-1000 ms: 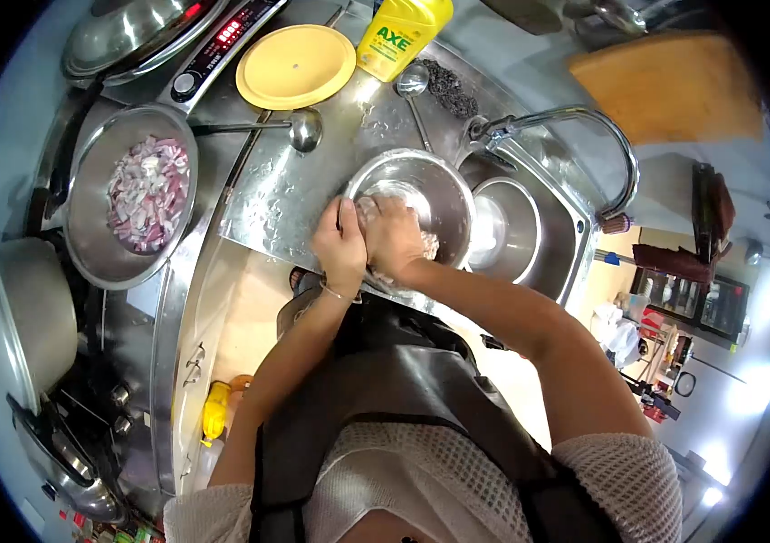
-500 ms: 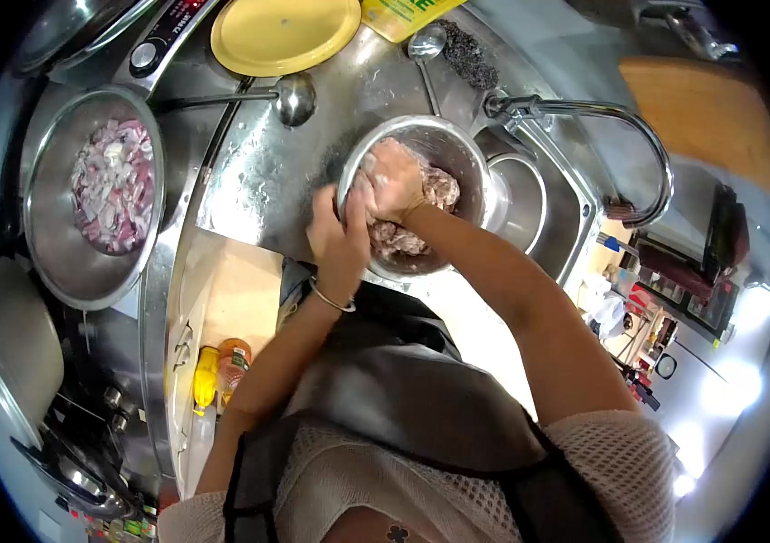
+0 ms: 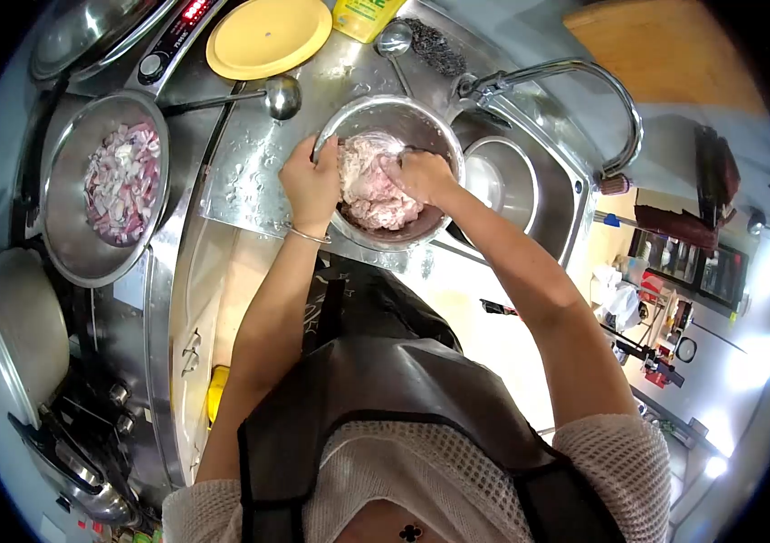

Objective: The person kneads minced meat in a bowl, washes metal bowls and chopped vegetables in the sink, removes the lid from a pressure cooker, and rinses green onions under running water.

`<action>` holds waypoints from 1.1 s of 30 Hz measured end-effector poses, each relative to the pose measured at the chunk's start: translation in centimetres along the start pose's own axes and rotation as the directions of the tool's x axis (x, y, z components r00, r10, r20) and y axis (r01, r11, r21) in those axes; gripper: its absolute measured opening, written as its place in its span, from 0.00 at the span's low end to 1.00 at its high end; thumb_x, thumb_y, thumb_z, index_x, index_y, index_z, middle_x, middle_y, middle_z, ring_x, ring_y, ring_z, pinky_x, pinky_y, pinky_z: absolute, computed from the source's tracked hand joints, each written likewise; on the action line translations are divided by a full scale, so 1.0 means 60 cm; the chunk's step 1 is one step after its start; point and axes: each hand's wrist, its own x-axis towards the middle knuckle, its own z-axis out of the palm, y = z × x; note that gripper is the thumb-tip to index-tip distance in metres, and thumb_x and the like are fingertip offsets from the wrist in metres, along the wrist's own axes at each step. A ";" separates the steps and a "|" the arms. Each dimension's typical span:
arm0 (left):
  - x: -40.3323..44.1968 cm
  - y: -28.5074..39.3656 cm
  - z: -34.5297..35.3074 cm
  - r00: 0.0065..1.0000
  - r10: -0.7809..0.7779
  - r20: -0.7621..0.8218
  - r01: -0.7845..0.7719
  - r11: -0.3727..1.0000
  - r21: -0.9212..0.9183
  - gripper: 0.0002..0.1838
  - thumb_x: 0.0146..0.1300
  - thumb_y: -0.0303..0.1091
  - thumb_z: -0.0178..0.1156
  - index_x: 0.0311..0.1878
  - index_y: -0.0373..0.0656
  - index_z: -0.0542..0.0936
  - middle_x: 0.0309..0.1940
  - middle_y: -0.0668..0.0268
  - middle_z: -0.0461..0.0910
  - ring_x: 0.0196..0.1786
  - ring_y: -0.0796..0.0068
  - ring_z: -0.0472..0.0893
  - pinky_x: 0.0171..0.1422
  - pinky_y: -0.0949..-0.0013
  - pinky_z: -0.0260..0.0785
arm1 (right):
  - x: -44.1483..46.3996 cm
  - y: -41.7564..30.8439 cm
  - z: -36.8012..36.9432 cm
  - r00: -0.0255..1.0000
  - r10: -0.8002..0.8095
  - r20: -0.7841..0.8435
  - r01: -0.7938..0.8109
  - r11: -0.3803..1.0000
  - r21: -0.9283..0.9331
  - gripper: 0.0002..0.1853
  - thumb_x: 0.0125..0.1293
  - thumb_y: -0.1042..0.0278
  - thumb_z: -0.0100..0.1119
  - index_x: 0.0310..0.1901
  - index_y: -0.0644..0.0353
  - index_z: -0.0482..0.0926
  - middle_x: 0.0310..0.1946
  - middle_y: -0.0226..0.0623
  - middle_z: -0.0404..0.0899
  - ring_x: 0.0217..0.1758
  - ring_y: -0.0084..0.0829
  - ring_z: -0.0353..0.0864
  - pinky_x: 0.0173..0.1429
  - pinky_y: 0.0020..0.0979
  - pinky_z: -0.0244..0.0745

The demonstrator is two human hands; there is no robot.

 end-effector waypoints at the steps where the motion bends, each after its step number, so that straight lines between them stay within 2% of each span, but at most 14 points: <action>1: -0.004 -0.005 0.000 0.998 -0.053 0.038 0.051 0.998 0.046 0.12 0.54 0.36 0.57 0.34 0.35 0.78 0.23 0.53 0.77 0.25 0.60 0.76 0.33 0.67 0.67 | 0.000 0.005 0.016 0.995 0.081 -0.050 -0.065 0.963 0.263 0.34 0.62 0.40 0.31 0.49 0.66 0.70 0.48 0.53 0.70 0.50 0.47 0.72 0.52 0.37 0.68; 4: -0.020 -0.011 0.008 0.998 0.025 -0.066 -0.020 0.997 0.071 0.12 0.54 0.37 0.57 0.33 0.35 0.78 0.24 0.53 0.77 0.26 0.57 0.76 0.33 0.65 0.66 | 0.004 0.028 0.038 0.985 0.169 0.029 -0.140 0.695 0.705 0.39 0.61 0.36 0.33 0.54 0.71 0.66 0.53 0.54 0.66 0.57 0.39 0.67 0.56 0.34 0.65; 6: -0.033 -0.011 0.007 0.999 -0.024 -0.037 0.027 0.996 0.079 0.13 0.54 0.38 0.57 0.33 0.34 0.77 0.24 0.53 0.76 0.27 0.57 0.75 0.34 0.63 0.66 | 0.000 0.044 0.039 0.989 0.068 0.129 -0.140 0.201 0.970 0.35 0.62 0.38 0.33 0.46 0.68 0.72 0.43 0.48 0.75 0.43 0.37 0.76 0.47 0.34 0.72; 7: -0.041 -0.007 0.010 0.994 -0.021 -0.111 0.028 0.998 0.054 0.15 0.55 0.38 0.57 0.33 0.33 0.76 0.23 0.54 0.75 0.25 0.62 0.73 0.33 0.66 0.65 | -0.005 0.061 0.027 0.969 0.075 0.237 -0.245 0.129 0.961 0.31 0.63 0.41 0.35 0.34 0.65 0.76 0.26 0.40 0.78 0.24 0.36 0.77 0.33 0.32 0.75; 10: -0.070 0.008 0.015 0.983 -0.110 -0.144 0.117 0.992 0.040 0.18 0.58 0.40 0.55 0.36 0.31 0.74 0.28 0.52 0.75 0.28 0.64 0.71 0.37 0.67 0.64 | -0.014 0.030 0.033 0.959 0.261 0.112 -0.136 0.076 0.988 0.31 0.61 0.39 0.38 0.34 0.65 0.75 0.30 0.50 0.77 0.32 0.35 0.79 0.31 0.37 0.74; 11: -0.078 0.012 0.022 0.979 -0.083 -0.187 0.092 0.995 0.040 0.16 0.58 0.40 0.53 0.36 0.32 0.73 0.28 0.52 0.75 0.30 0.59 0.72 0.37 0.64 0.64 | -0.001 0.014 0.033 0.925 0.377 -0.042 -0.166 0.501 0.850 0.28 0.61 0.44 0.42 0.33 0.67 0.75 0.28 0.49 0.77 0.33 0.39 0.79 0.35 0.37 0.74; 12: -0.082 0.010 0.026 0.971 -0.058 -0.233 0.070 0.997 0.043 0.15 0.59 0.39 0.51 0.36 0.33 0.73 0.29 0.51 0.75 0.31 0.54 0.74 0.38 0.62 0.64 | 0.016 -0.021 0.051 0.792 0.567 -0.227 -0.280 0.667 0.691 0.24 0.62 0.49 0.43 0.33 0.66 0.76 0.26 0.48 0.77 0.31 0.41 0.79 0.36 0.37 0.74; 15: -0.087 0.006 0.031 0.967 -0.162 -0.198 0.172 0.985 0.034 0.16 0.62 0.41 0.48 0.38 0.34 0.71 0.33 0.50 0.74 0.35 0.52 0.73 0.41 0.60 0.64 | -0.024 -0.119 -0.007 0.812 0.563 -0.155 -0.353 0.685 0.637 0.19 0.61 0.53 0.44 0.38 0.63 0.75 0.34 0.47 0.76 0.41 0.42 0.76 0.46 0.42 0.70; 17: -0.090 0.007 0.024 0.955 -0.279 -0.104 0.278 0.960 -0.023 0.17 0.63 0.42 0.45 0.42 0.35 0.70 0.34 0.50 0.74 0.36 0.49 0.73 0.42 0.59 0.64 | 0.009 -0.134 0.044 0.482 0.327 -0.813 -0.093 0.941 0.324 0.17 0.56 0.57 0.46 0.43 0.59 0.73 0.43 0.45 0.72 0.50 0.43 0.68 0.53 0.49 0.60; 20: -0.087 0.017 0.019 0.978 -0.168 -0.124 0.176 0.983 0.058 0.17 0.63 0.41 0.45 0.44 0.36 0.70 0.35 0.49 0.75 0.37 0.49 0.74 0.41 0.58 0.65 | 0.027 -0.126 0.061 0.695 0.268 -0.667 -0.025 0.936 0.350 0.19 0.53 0.59 0.47 0.47 0.54 0.71 0.49 0.38 0.66 0.54 0.43 0.61 0.55 0.47 0.54; 21: -0.087 0.013 0.017 0.988 -0.107 -0.107 0.116 0.990 0.079 0.16 0.63 0.39 0.45 0.45 0.36 0.69 0.34 0.49 0.75 0.36 0.49 0.75 0.40 0.59 0.66 | 0.032 -0.124 0.064 0.592 0.241 -0.769 -0.011 0.957 0.291 0.19 0.51 0.62 0.48 0.46 0.54 0.72 0.46 0.36 0.68 0.50 0.41 0.65 0.52 0.46 0.57; 26: -0.093 0.009 0.016 0.992 -0.104 -0.073 0.105 0.994 0.012 0.12 0.64 0.33 0.45 0.45 0.35 0.68 0.32 0.49 0.75 0.33 0.55 0.77 0.37 0.64 0.68 | 0.050 -0.104 0.065 0.572 0.181 -0.800 0.034 0.969 0.244 0.20 0.45 0.62 0.52 0.43 0.54 0.73 0.43 0.36 0.70 0.45 0.41 0.67 0.48 0.46 0.58; 29: -0.111 0.018 0.006 0.976 -0.190 -0.105 0.179 0.978 -0.105 0.14 0.63 0.34 0.47 0.44 0.32 0.68 0.29 0.53 0.75 0.31 0.67 0.76 0.37 0.67 0.68 | 0.063 -0.093 0.064 0.431 0.008 -0.903 0.449 0.866 0.222 0.19 0.43 0.65 0.53 0.41 0.53 0.74 0.40 0.36 0.70 0.44 0.40 0.67 0.45 0.44 0.59; 33: -0.048 0.000 -0.032 0.976 -0.195 0.095 0.194 0.981 0.018 0.16 0.60 0.39 0.53 0.42 0.33 0.71 0.28 0.55 0.76 0.30 0.66 0.76 0.37 0.68 0.67 | 0.058 -0.095 0.036 0.491 0.049 -0.870 0.255 0.947 0.197 0.12 0.50 0.63 0.53 0.36 0.56 0.75 0.37 0.38 0.73 0.37 0.42 0.71 0.42 0.41 0.63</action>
